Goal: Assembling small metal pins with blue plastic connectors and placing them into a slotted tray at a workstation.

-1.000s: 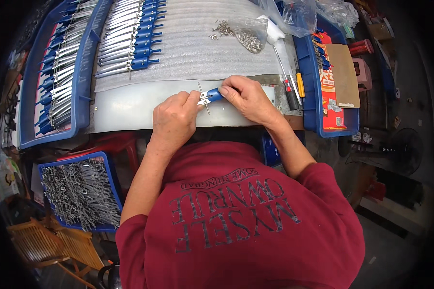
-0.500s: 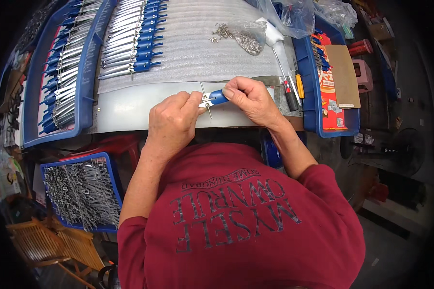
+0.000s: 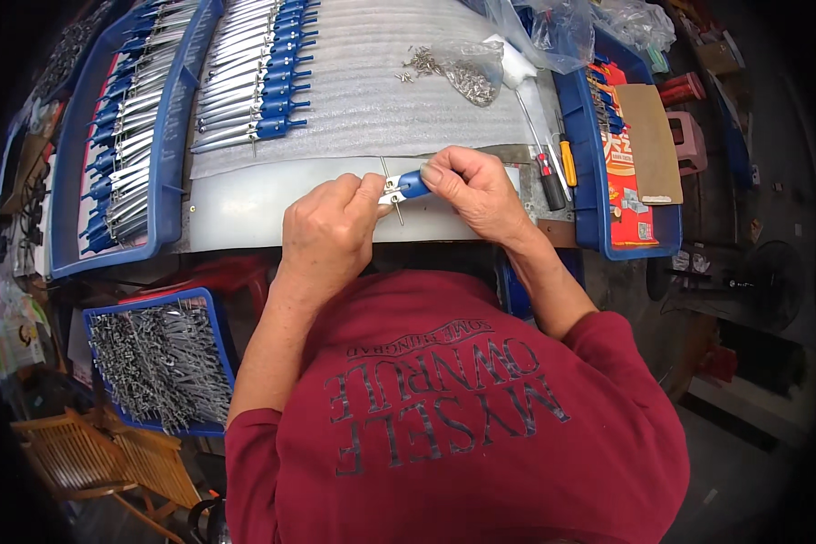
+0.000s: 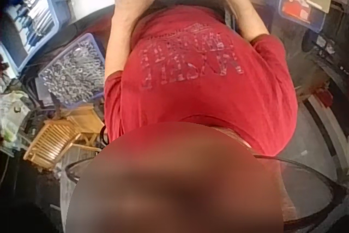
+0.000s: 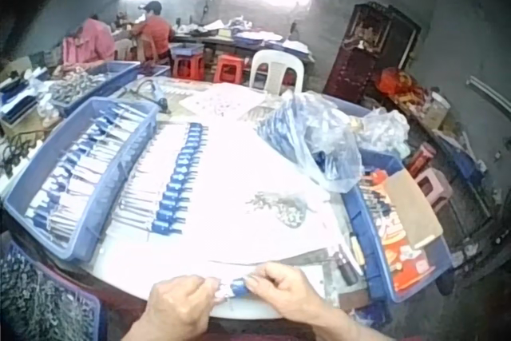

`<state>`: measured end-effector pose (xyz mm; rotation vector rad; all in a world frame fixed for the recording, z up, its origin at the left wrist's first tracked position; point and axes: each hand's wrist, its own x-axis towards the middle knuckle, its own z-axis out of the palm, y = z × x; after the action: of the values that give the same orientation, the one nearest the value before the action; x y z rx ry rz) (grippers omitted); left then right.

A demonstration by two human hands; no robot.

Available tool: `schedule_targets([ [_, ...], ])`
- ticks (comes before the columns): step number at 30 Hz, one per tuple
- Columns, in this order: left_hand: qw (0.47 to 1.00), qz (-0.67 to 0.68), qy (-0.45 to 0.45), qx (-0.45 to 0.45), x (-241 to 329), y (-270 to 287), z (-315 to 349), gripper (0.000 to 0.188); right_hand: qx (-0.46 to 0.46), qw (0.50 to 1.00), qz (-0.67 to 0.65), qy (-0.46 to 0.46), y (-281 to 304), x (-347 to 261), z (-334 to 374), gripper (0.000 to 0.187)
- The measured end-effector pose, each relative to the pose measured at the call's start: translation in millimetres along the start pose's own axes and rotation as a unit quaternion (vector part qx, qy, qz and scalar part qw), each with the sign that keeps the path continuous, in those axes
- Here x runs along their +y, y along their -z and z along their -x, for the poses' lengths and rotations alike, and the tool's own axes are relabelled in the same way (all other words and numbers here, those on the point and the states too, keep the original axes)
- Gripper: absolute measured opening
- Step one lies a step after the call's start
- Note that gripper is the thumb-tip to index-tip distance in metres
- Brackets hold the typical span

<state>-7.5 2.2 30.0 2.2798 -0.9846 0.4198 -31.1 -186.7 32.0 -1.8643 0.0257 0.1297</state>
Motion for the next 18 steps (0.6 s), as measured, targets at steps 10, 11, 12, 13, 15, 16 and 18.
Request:
schedule_targets([
  [10, 1.0, -0.008, -0.01, -0.011, 7.7, 7.2, 0.8, 0.019, 0.009, 0.998, 0.034, 0.042, -1.1, -1.4, 5.8, 0.013],
  [11, 1.0, -0.016, -0.012, -0.013, 5.3, 5.8, 0.7, 0.017, 0.018, 0.999, 0.008, 0.04, -3.0, 5.1, 5.7, 0.013],
  [12, 0.999, -0.028, -0.018, -0.01, 4.5, 4.6, 1.5, 0.017, 0.017, 0.999, -0.031, 0.01, -4.9, 2.2, 6.7, 0.015],
  [13, 1.0, 0.0, -0.009, -0.011, 3.6, 4.4, 1.4, 0.018, 0.014, 0.997, -0.07, -0.02, -5.8, -1.8, 6.0, 0.017],
  [15, 1.0, 0.022, -0.002, -0.014, 4.0, 4.4, 0.4, 0.021, -0.008, 0.996, -0.086, -0.02, -1.5, -3.8, 8.8, 0.018],
  [16, 0.999, 0.044, -0.005, -0.018, 3.1, 4.9, -0.9, 0.021, -0.03, 0.994, -0.097, -0.028, 1.2, -4.3, 8.5, 0.018],
  [18, 0.997, 0.081, -0.002, -0.02, 2.0, 4.8, -0.3, 0.021, -0.06, 0.993, -0.093, -0.029, 7.2, -6.7, 7.2, 0.019],
])
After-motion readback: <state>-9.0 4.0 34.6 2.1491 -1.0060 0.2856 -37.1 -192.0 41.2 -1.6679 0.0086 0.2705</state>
